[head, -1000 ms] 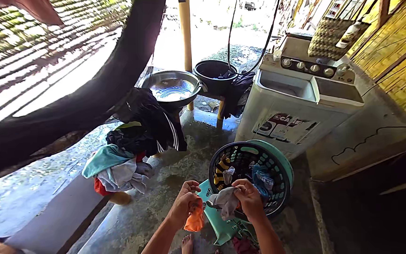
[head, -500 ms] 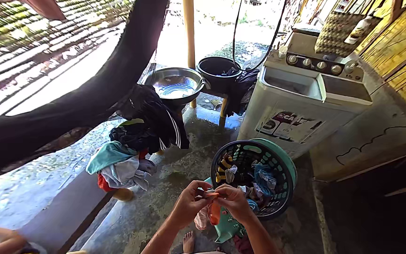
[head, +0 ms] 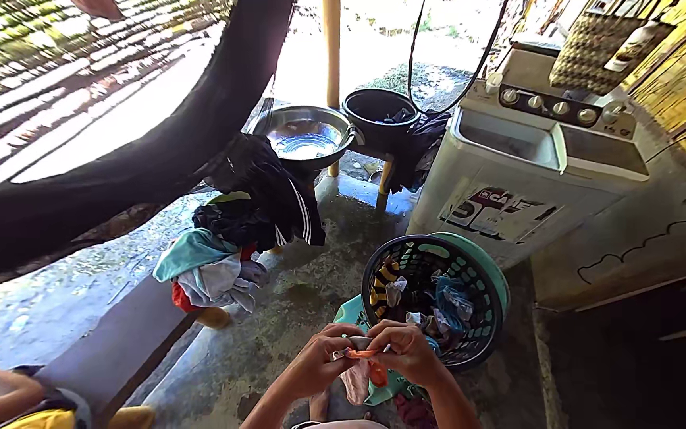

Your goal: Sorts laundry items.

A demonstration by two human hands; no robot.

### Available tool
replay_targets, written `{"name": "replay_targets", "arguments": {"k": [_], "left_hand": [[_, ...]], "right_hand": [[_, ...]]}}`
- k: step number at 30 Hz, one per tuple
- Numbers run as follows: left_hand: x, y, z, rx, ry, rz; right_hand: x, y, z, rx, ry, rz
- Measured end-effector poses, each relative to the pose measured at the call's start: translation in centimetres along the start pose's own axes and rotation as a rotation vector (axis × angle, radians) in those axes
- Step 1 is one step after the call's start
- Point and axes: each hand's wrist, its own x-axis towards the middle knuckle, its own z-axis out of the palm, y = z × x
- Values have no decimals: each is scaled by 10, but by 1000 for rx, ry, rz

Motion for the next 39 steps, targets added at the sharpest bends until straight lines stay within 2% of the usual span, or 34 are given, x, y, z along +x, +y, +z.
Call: {"name": "replay_targets", "arguments": {"k": [6, 10, 13, 17, 21, 23, 26, 28, 30, 33, 35, 37, 39], "left_hand": [[-1, 4, -2, 45, 130, 32], [-3, -5, 8, -12, 188, 58], [-8, -19, 17, -178, 144, -78], [-21, -48, 25, -320, -13, -290], [-43, -73, 42, -726, 62, -379], [-53, -83, 45, -867, 147, -407], [-64, -94, 45, -978, 280, -450], [-69, -102, 43, -977, 331, -474], [-71, -112, 42, -952, 356, -483], [-69, -127, 39, -921, 383, -486], [-67, -136, 35, -912, 393, -486], [-63, -144, 31, -902, 400, -493], [-58, -151, 28, -890, 409, -499]], "right_hand": [[-5, -4, -10, -144, -10, 52], [-14, 6, -3, -5, 70, 154], [-25, 16, 9, 156, 170, 231], [-47, 32, 28, 214, 266, 353], [-67, 48, 42, 288, 320, 529], [-68, 53, 42, 127, 348, 585], [-44, 57, 38, -370, 332, 537], [-12, 65, 34, -655, 236, 409], [23, 82, 30, -897, 10, 399], [73, 106, 33, -1220, -559, 704], [90, 121, 41, -1431, -820, 826], [97, 126, 45, -1552, -947, 867], [100, 127, 43, -1537, -964, 849]]}}
